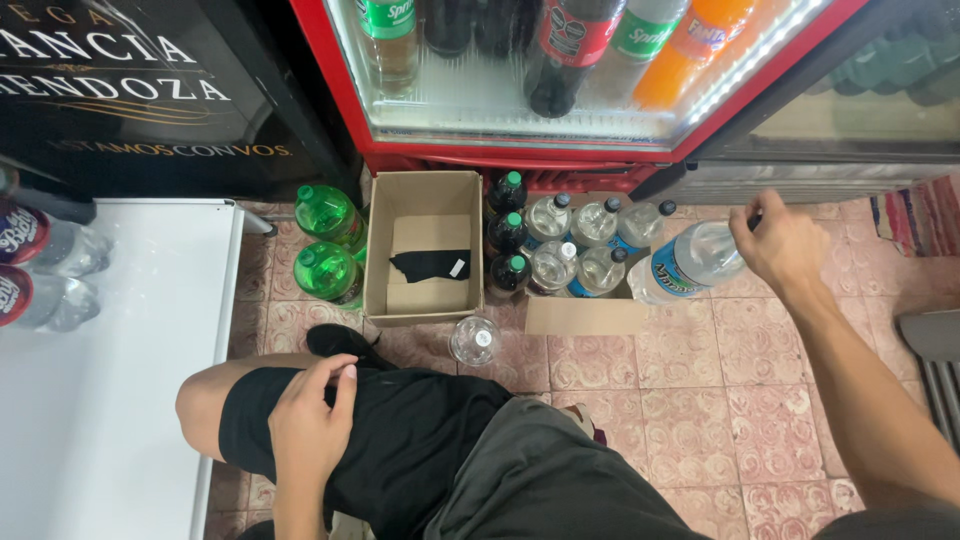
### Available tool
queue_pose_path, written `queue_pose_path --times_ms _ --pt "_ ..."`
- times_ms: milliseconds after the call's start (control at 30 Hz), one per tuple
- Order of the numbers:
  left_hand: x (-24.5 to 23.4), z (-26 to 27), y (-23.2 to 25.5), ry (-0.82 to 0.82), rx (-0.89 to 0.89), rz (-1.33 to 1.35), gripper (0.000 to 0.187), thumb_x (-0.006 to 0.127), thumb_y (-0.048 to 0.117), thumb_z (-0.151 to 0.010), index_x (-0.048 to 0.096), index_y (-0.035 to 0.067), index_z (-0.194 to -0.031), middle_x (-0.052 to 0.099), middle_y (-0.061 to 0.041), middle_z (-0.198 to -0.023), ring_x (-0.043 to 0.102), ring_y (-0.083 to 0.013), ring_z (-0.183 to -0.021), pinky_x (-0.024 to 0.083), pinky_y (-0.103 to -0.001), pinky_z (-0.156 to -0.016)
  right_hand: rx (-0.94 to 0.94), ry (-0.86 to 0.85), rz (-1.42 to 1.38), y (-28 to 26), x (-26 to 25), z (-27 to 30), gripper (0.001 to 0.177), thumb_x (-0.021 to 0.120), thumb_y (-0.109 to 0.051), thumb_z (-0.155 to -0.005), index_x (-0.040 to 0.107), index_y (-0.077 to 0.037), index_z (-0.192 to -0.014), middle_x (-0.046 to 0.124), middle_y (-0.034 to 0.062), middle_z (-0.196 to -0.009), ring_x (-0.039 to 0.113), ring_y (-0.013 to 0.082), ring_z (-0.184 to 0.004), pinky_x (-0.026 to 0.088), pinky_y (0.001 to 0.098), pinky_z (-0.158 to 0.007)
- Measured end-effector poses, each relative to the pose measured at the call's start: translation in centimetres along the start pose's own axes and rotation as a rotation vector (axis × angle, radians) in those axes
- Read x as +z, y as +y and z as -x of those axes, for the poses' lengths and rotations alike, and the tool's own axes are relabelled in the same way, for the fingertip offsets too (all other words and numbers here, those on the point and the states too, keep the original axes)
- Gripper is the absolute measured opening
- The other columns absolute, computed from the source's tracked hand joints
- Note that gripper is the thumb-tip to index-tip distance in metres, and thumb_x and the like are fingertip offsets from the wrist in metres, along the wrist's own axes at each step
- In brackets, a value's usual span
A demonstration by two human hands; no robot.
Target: The person sits on the floor and transfers various plastic beverage bottles from a white shelf into two cardboard boxes. They handle water, soda, and green-labeled bottles one at a time, placing them into the boxes.
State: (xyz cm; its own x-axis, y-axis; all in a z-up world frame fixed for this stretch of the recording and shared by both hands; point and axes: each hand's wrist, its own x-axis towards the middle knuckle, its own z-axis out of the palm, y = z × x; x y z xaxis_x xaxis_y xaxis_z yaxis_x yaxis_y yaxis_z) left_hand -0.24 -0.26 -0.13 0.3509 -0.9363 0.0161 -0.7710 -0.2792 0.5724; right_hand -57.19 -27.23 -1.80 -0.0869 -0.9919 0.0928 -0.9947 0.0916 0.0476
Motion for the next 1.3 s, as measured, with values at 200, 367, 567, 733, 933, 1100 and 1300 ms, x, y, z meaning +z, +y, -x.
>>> queue_pose_path --times_ms 200,367,567,733,933,1100,1300 --pt "0.1 0.2 0.0 0.025 0.043 -0.028 0.02 0.057 0.026 -0.1 0.075 0.021 -0.108 0.077 0.007 -0.097 0.069 -0.0154 -0.091 0.053 -0.035 -0.08 0.013 -0.121 -0.025 -0.9 4.9 -1.5 0.035 0.048 -0.048 -0.11 0.055 -0.015 -0.103 0.073 0.0189 -0.077 0.069 0.0486 -0.072 0.049 0.0554 -0.064" --pt "0.3 0.4 -0.2 0.019 0.012 -0.042 0.021 0.056 0.027 -0.099 0.075 0.021 -0.108 0.077 0.007 -0.098 0.069 -0.0179 -0.092 0.051 -0.037 -0.084 0.126 -0.314 -0.113 -1.6 9.5 -0.8 0.041 0.052 -0.053 -0.106 0.058 -0.013 -0.104 0.075 0.0242 -0.091 0.072 0.0479 -0.086 0.053 0.056 -0.07" --pt "0.4 0.3 0.2 0.024 0.037 -0.074 0.023 0.055 0.028 -0.101 0.075 0.02 -0.109 0.076 0.007 -0.099 0.069 -0.0179 -0.092 0.053 -0.036 -0.081 0.206 -0.332 -0.206 -1.8 14.7 1.3 0.04 0.055 -0.05 -0.102 0.055 -0.01 -0.105 0.073 0.0257 -0.086 0.067 0.0515 -0.088 0.048 0.0566 -0.076" --pt "0.5 -0.1 0.5 0.012 0.039 -0.083 0.023 0.055 0.027 -0.101 0.075 0.019 -0.11 0.077 0.005 -0.101 0.069 -0.0201 -0.094 0.053 -0.038 -0.082 0.246 -0.422 -0.234 -2.7 15.4 -0.8 0.059 0.054 -0.062 -0.098 0.049 -0.007 -0.119 0.07 0.027 -0.109 0.065 0.0499 -0.101 0.047 0.0578 -0.084" --pt "0.3 0.4 0.4 0.067 0.07 -0.095 0.019 0.057 0.023 -0.101 0.075 0.019 -0.108 0.076 0.005 -0.098 0.068 -0.0199 -0.089 0.052 -0.037 -0.08 0.255 -0.598 0.002 -1.6 14.7 -3.0 0.077 0.044 -0.064 -0.099 0.042 -0.002 -0.144 0.064 0.0314 -0.134 0.061 0.0503 -0.124 0.046 0.059 -0.1" --pt "0.2 0.7 0.4 0.08 0.077 -0.082 0.019 0.057 0.021 -0.102 0.075 0.018 -0.108 0.075 0.004 -0.097 0.067 -0.0204 -0.088 0.052 -0.038 -0.08 0.253 -0.614 -0.005 -1.0 14.5 -2.5 0.062 0.044 -0.051 -0.098 0.053 -0.002 -0.134 0.067 0.0302 -0.13 0.063 0.0483 -0.119 0.049 0.0568 -0.095" --pt "0.4 0.5 0.6 0.089 0.082 -0.077 0.018 0.058 0.021 -0.102 0.075 0.018 -0.108 0.075 0.004 -0.095 0.067 -0.0208 -0.087 0.051 -0.037 -0.08 0.234 -0.585 0.08 -1.9 16.7 -1.6 0.044 0.046 -0.04 -0.106 0.049 -0.005 -0.133 0.071 0.0292 -0.12 0.067 0.0491 -0.112 0.052 0.0551 -0.09"
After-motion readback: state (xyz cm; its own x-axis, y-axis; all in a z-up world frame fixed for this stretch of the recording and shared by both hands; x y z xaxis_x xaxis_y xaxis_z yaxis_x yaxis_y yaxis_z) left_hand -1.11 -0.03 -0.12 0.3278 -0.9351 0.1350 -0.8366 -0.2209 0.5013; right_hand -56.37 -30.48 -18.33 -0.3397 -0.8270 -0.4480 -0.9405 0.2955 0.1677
